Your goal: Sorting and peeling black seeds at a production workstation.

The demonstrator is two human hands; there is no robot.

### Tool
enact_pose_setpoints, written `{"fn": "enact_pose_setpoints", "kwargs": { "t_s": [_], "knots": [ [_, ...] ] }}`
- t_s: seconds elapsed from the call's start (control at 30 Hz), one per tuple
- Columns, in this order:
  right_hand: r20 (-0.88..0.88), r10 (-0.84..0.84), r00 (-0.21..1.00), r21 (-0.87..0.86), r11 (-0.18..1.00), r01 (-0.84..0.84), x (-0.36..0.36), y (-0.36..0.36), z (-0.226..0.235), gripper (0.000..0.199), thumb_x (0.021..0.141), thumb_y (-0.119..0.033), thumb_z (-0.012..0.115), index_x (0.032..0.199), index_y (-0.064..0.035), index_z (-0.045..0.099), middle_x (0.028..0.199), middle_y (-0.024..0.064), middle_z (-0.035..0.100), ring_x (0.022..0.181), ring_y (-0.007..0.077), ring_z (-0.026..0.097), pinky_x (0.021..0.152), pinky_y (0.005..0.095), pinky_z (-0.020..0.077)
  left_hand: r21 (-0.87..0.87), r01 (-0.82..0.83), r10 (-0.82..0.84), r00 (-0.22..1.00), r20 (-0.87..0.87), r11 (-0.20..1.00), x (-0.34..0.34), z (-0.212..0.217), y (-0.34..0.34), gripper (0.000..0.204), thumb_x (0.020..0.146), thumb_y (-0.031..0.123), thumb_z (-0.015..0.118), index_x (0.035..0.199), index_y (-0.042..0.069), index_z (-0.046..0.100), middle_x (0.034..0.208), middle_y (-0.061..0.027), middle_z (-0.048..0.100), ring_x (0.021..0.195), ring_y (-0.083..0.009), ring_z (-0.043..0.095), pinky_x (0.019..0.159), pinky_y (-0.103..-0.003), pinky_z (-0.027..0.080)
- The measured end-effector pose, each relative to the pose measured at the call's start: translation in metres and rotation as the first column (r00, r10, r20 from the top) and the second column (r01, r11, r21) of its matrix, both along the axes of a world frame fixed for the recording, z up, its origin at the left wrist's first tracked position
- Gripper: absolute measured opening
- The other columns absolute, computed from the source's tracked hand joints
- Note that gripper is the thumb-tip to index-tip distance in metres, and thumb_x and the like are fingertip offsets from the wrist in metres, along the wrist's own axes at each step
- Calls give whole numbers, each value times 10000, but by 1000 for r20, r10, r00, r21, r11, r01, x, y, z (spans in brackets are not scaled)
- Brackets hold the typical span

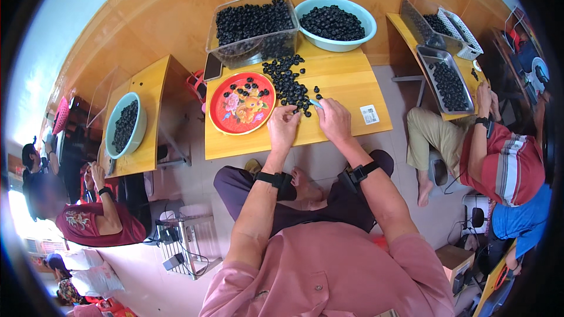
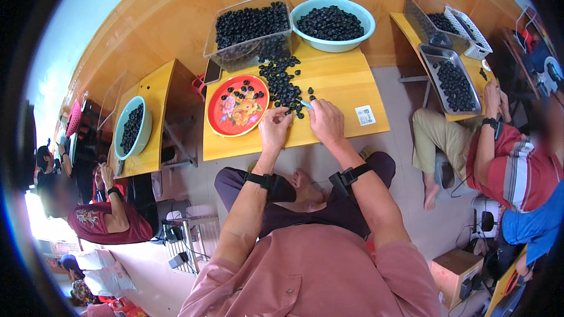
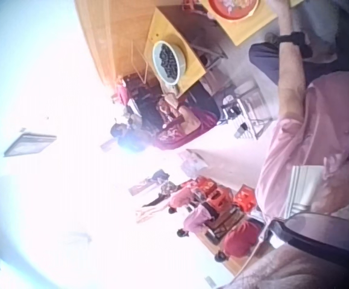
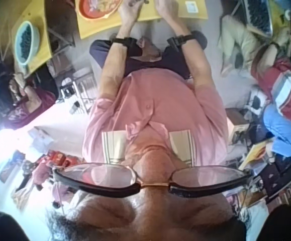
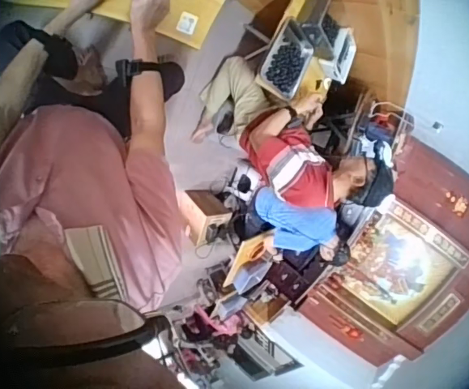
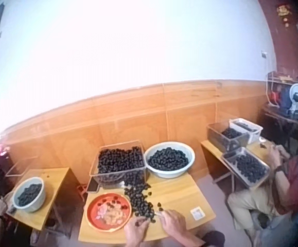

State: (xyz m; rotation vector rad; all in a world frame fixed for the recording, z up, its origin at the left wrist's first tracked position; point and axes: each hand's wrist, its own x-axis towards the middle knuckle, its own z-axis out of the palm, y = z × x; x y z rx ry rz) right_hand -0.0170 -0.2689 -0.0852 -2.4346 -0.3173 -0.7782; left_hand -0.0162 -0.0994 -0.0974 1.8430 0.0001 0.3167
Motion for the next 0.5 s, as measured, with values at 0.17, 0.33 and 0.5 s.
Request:
{"fn": "enact_pose_setpoints", "kwargs": {
  "t_s": [0.17,0.33,0.5],
  "knots": [
    [-43,-12,999,-10,1000,11,0,3,0,127,872,-145,684,896,-68,586,777,111,603,740,334,640,659,452,509,175,27,-35,999,39,984,-4,0,-2,236,801,38,795,1017,-4,710,842,-85,703,713,-127,656,679,-269,544],
    [-4,75,997,-40,996,-75,-6,4,-3,126,872,-145,675,872,-63,580,752,104,598,716,311,648,618,437,520,50,24,-28,997,66,998,-3,0,-3,341,801,8,773,1120,22,654,839,-47,650,690,-123,618,641,-270,525],
    [35,111,993,-167,980,-103,-10,6,-2,110,874,-136,652,829,-68,578,740,89,590,688,277,642,596,416,524,70,25,-30,997,75,997,-3,-1,-2,354,803,-5,763,1136,26,646,846,-47,638,698,-125,611,646,-271,527]
  ]
}}
